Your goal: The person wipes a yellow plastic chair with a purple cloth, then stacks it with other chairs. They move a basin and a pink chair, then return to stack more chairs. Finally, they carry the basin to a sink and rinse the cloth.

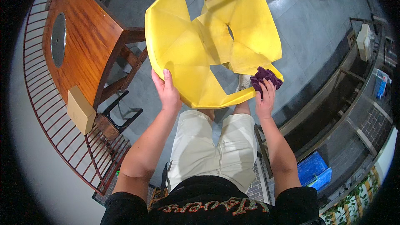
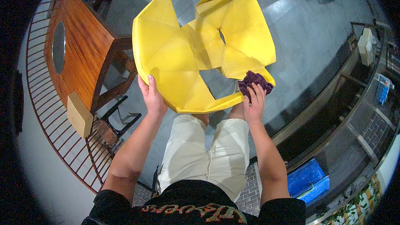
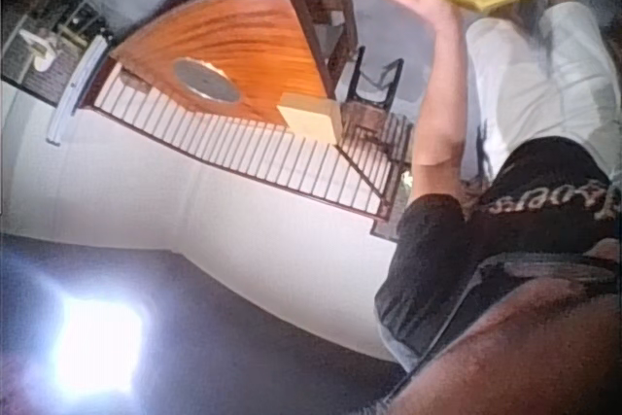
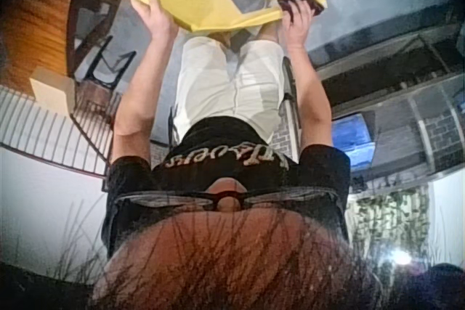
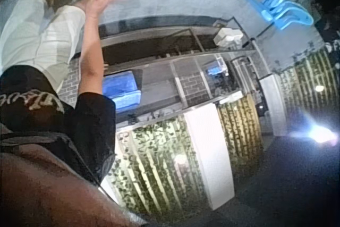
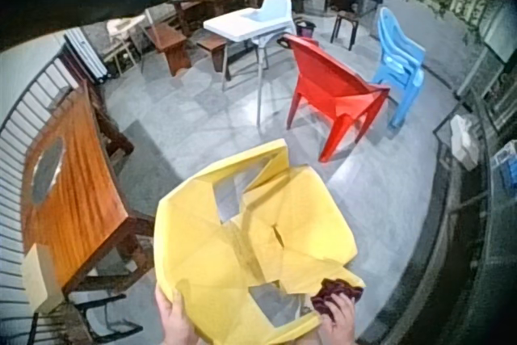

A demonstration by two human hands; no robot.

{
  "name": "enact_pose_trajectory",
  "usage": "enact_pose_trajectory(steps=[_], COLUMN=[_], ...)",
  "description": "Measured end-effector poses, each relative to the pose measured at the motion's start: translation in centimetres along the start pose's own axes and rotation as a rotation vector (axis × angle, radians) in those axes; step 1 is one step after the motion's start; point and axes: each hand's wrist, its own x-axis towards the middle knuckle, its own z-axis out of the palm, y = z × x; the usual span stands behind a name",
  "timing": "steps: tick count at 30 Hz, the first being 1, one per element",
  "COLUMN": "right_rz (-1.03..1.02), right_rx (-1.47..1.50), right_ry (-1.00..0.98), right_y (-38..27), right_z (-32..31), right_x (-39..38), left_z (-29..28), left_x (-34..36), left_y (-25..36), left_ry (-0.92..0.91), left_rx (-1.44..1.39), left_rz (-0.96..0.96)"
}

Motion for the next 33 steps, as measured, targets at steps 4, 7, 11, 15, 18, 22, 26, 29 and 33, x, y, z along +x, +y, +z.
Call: enact_pose_trajectory(steps=[4, 7, 11, 15, 18, 22, 26, 29, 33], right_rz=[-0.022, 0.0, -0.006, -0.057, -0.123, -0.121, -0.064, -0.117, -0.196], right_rx=[0.039, 0.034, 0.042, 0.015, -0.006, 0.035, 0.13, 0.271, 0.256], right_ry=[-0.031, -0.049, -0.096, -0.155, -0.174, -0.209, -0.197, -0.21, -0.184], right_y=[-2.3, -5.2, -7.6, -9.4, -11.2, -14.4, -15.9, -18.7, -20.5], right_z=[0.4, 1.1, 1.7, 2.0, 2.5, 3.5, 4.6, 5.6, 6.6], right_x=[-1.3, -2.3, -3.1, -3.5, -3.5, -3.9, -4.9, -5.5, -4.3], left_z=[-0.4, -1.2, -3.9, -3.3, -3.3, -3.6, -4.0, -4.2, -3.5], left_x=[-0.4, -0.3, 0.3, 0.5, 0.3, 0.3, 0.3, 0.3, 0.4], left_y=[-0.8, -1.0, 0.2, 3.2, 3.0, 2.2, 1.1, 0.6, 2.0], left_ry=[0.016, -0.025, -0.282, -0.331, -0.31, -0.328, -0.261, -0.256, -0.277], left_rx=[0.02, -0.016, 0.037, -0.216, -0.28, -0.315, -0.317, -0.307, -0.383], left_rz=[0.015, -0.011, -0.152, -0.447, -0.421, -0.371, -0.402, -0.397, -0.469])
